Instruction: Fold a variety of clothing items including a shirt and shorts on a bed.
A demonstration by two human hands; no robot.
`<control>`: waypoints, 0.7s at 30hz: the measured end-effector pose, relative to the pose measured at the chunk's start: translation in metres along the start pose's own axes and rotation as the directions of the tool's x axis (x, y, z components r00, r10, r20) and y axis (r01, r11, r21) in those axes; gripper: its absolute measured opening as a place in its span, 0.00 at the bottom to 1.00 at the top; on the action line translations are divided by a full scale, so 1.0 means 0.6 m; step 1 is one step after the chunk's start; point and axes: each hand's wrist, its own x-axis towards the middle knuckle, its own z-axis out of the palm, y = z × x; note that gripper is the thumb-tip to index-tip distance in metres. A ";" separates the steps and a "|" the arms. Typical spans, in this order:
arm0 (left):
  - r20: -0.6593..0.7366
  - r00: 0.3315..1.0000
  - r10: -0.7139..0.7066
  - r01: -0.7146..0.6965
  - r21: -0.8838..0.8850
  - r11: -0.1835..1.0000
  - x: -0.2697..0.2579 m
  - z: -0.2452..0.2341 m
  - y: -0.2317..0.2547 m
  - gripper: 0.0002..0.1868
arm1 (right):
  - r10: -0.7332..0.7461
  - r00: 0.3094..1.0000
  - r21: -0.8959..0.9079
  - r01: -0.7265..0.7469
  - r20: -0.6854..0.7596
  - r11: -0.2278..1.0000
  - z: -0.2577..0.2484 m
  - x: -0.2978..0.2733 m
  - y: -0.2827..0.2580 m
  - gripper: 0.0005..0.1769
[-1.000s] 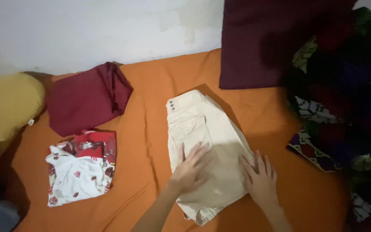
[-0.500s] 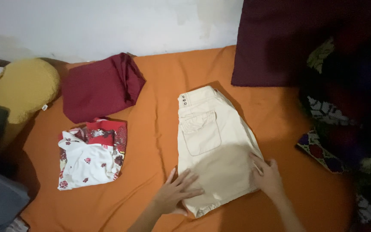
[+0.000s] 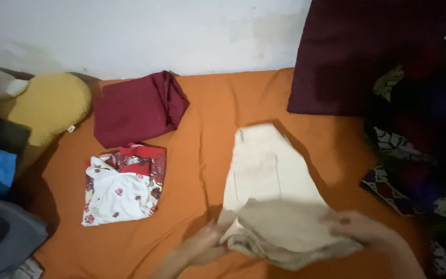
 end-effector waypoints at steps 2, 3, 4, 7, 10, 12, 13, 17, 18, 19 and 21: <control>0.127 0.988 -0.084 0.081 0.031 0.996 -0.032 -0.019 0.020 0.25 | 0.015 0.997 -0.056 -0.011 0.082 0.998 -0.016 0.040 0.076 0.23; 0.250 0.954 -0.166 0.153 0.070 0.986 -0.045 -0.030 0.029 0.22 | 0.036 0.986 -0.114 -0.018 0.161 0.993 -0.026 0.062 0.112 0.21; 0.247 0.955 -0.166 0.152 0.074 0.986 -0.046 -0.034 0.021 0.22 | 0.032 0.987 -0.113 -0.013 0.159 0.993 -0.030 0.061 0.133 0.21; -0.088 0.860 0.504 -0.491 -0.413 0.767 -0.026 -0.021 -0.040 0.21 | -0.606 0.788 0.136 0.593 0.103 0.794 -0.036 0.032 0.123 0.23; -0.128 0.990 -0.066 -0.054 -0.753 0.656 0.044 0.003 -0.134 0.17 | -0.303 0.947 0.533 0.311 -0.105 0.787 -0.039 -0.019 -0.037 0.19; -0.374 0.903 -0.213 -0.205 -0.808 0.552 0.093 -0.011 -0.146 0.17 | 0.099 0.975 0.543 0.024 -0.197 0.839 -0.048 -0.024 -0.117 0.30; -0.373 0.903 -0.214 -0.204 -0.810 0.551 0.107 -0.026 -0.131 0.17 | 0.101 0.975 0.542 0.022 -0.196 0.840 -0.042 -0.023 -0.140 0.30; -0.394 0.821 -0.413 -0.354 -0.919 0.172 0.159 -0.053 -0.117 0.19 | -0.055 0.799 0.330 0.308 -0.599 0.892 0.028 -0.025 -0.227 0.29; -0.400 0.809 -0.432 -0.383 -0.915 0.131 0.172 -0.052 -0.125 0.20 | -0.165 0.670 0.145 0.382 -0.724 0.913 0.056 -0.027 -0.247 0.26; -0.398 0.809 -0.433 -0.382 -0.915 0.128 0.178 -0.050 -0.128 0.20 | -0.164 0.670 0.145 0.379 -0.724 0.914 0.083 -0.014 -0.236 0.26; -0.445 0.795 -0.411 -0.395 -0.895 0.206 0.188 -0.048 -0.134 0.21 | -0.621 0.280 -0.488 0.419 -0.732 0.765 0.137 0.013 -0.214 0.22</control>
